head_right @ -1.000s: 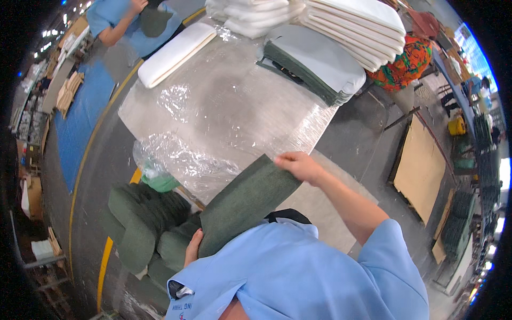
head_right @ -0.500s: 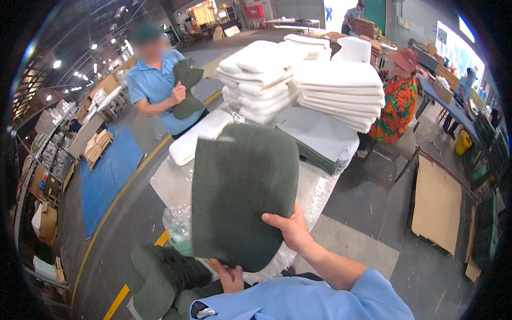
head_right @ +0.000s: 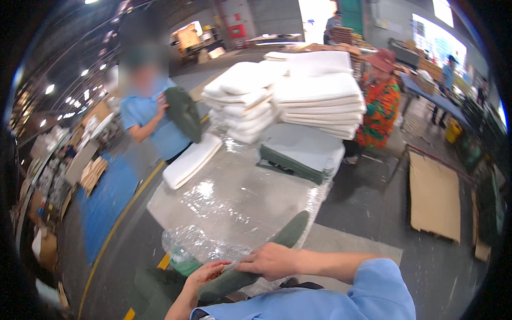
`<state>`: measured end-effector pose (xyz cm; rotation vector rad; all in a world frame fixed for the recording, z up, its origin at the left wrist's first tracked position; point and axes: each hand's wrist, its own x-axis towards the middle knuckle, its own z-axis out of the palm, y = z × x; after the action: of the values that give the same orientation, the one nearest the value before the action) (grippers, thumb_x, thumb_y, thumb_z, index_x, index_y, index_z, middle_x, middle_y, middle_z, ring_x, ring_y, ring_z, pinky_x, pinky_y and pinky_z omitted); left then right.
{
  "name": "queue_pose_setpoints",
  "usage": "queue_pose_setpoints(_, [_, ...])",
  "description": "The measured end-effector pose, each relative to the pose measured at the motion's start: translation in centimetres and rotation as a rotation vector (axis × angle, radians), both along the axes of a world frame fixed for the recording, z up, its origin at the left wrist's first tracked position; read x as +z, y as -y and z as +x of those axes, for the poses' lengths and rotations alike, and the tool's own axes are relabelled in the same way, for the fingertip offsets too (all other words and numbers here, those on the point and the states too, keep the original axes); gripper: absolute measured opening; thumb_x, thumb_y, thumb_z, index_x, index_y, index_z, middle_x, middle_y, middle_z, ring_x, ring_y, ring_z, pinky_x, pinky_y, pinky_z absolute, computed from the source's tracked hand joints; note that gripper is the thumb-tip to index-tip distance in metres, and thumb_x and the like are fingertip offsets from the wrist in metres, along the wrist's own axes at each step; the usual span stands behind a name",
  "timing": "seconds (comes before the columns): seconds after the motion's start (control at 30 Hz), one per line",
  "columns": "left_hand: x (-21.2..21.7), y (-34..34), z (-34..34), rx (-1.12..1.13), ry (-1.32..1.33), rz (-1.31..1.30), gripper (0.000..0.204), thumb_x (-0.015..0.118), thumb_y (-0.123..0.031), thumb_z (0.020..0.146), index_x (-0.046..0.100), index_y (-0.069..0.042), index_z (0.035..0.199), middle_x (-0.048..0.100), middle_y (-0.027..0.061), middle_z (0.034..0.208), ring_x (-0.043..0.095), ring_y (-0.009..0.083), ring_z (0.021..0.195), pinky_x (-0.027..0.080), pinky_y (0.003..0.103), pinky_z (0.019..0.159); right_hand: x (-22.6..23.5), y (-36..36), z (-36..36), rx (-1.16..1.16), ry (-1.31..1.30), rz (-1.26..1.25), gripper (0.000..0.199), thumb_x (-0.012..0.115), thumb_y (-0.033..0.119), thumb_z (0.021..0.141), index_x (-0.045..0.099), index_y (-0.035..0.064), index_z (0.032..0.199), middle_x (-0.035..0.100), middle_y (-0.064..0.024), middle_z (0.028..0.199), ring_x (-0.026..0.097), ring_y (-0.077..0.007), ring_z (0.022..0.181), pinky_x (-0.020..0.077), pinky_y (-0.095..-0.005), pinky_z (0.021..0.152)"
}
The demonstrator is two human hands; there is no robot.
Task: The person inserts white foam inserts into green fabric covers at a worktable. They repeatedly pick up a cover, open it, place a foam insert inside, and set the stuffed cover aside. A coworker performs similar actions across the table.
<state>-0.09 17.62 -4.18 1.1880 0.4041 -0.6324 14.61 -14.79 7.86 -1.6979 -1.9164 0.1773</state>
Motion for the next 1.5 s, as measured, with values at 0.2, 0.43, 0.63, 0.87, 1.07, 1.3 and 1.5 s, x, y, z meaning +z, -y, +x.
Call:
queue_pose_setpoints(0.2, [-3.9, 3.5, 3.8, -0.3, -0.24, 0.366, 0.034, 0.077, -0.036, 0.1, 0.075, -0.007, 0.118, 0.066, -0.0044, 0.088, 0.058, 0.0071, 0.078, 0.049, 0.026, 0.071, -6.7, -2.2, -4.9, -0.006, 0.031, -0.163, 0.059, 0.068, 0.013, 0.084, 0.059, 0.0082, 0.142, 0.07, -0.013, 0.126, 0.068, -0.0346, 0.116, 0.0552, -0.0481, 0.097])
queue_pose_setpoints(0.43, [-8.1, 4.4, 1.9, -0.22, 0.065, 0.743, 0.038, 0.079, -0.036, 0.096, 0.076, -0.001, 0.109, 0.076, 0.0064, 0.095, 0.067, 0.0158, 0.089, 0.054, 0.034, 0.081, -7.2, -5.5, -0.5, 0.292, -0.547, -0.579, 0.062, 0.077, 0.025, 0.084, 0.064, 0.0065, 0.142, 0.069, -0.021, 0.137, 0.065, -0.0388, 0.126, 0.0525, -0.0483, 0.104])
queue_pose_setpoints(0.63, [-8.6, 5.6, 1.8, -0.09, 0.187, 0.871, 0.046, 0.078, -0.041, 0.096, 0.075, 0.001, 0.114, 0.077, 0.0139, 0.102, 0.072, 0.0267, 0.093, 0.055, 0.04, 0.086, -17.7, -10.1, 8.7, -0.227, -0.23, -0.986, 0.046, 0.08, 0.023, 0.087, 0.071, 0.0045, 0.127, 0.077, -0.0188, 0.108, 0.075, -0.0331, 0.092, 0.061, -0.0478, 0.079])
queue_pose_setpoints(0.87, [-10.9, 2.7, 0.1, -0.187, 0.093, 1.069, 0.056, 0.068, -0.057, 0.097, 0.078, -0.004, 0.113, 0.076, 0.0257, 0.107, 0.074, 0.042, 0.103, 0.056, 0.051, 0.09, -21.3, -11.7, 9.8, -0.374, -0.669, -1.036, 0.03, 0.08, 0.025, 0.084, 0.074, 0.004, 0.105, 0.073, -0.0145, 0.091, 0.072, -0.0259, 0.075, 0.0615, -0.0418, 0.057])
queue_pose_setpoints(1.07, [-9.5, 4.2, 1.1, 0.068, 0.259, 1.297, 0.037, 0.062, -0.042, 0.105, 0.066, -0.008, 0.092, 0.07, 0.0206, 0.08, 0.069, 0.0467, 0.083, 0.051, 0.056, 0.071, -23.2, -11.2, 8.3, -0.313, -0.348, -0.931, 0.031, 0.071, 0.041, 0.096, 0.073, 0.0154, 0.115, 0.077, -0.0135, 0.109, 0.072, -0.0359, 0.105, 0.0548, -0.0479, 0.091])
queue_pose_setpoints(1.3, [-12.1, 4.2, 1.8, 0.106, 0.314, 1.447, 0.036, 0.064, -0.038, 0.106, 0.061, -0.009, 0.086, 0.066, 0.019, 0.071, 0.067, 0.0444, 0.068, 0.049, 0.053, 0.06, -23.0, -10.6, 7.3, -0.496, -0.431, -0.63, 0.023, 0.066, 0.036, 0.099, 0.073, 0.0149, 0.106, 0.076, -0.014, 0.092, 0.072, -0.0406, 0.092, 0.0558, -0.0529, 0.079])
queue_pose_setpoints(1.5, [-12.8, 3.9, 2.3, 0.115, 0.296, 1.443, 0.034, 0.064, -0.037, 0.106, 0.06, -0.01, 0.086, 0.066, 0.0145, 0.068, 0.067, 0.0408, 0.066, 0.05, 0.052, 0.058, -24.0, -11.5, 8.1, -0.473, -0.456, -0.564, 0.022, 0.068, 0.035, 0.099, 0.072, 0.0136, 0.103, 0.074, -0.0145, 0.085, 0.071, -0.0421, 0.085, 0.0555, -0.0531, 0.075])
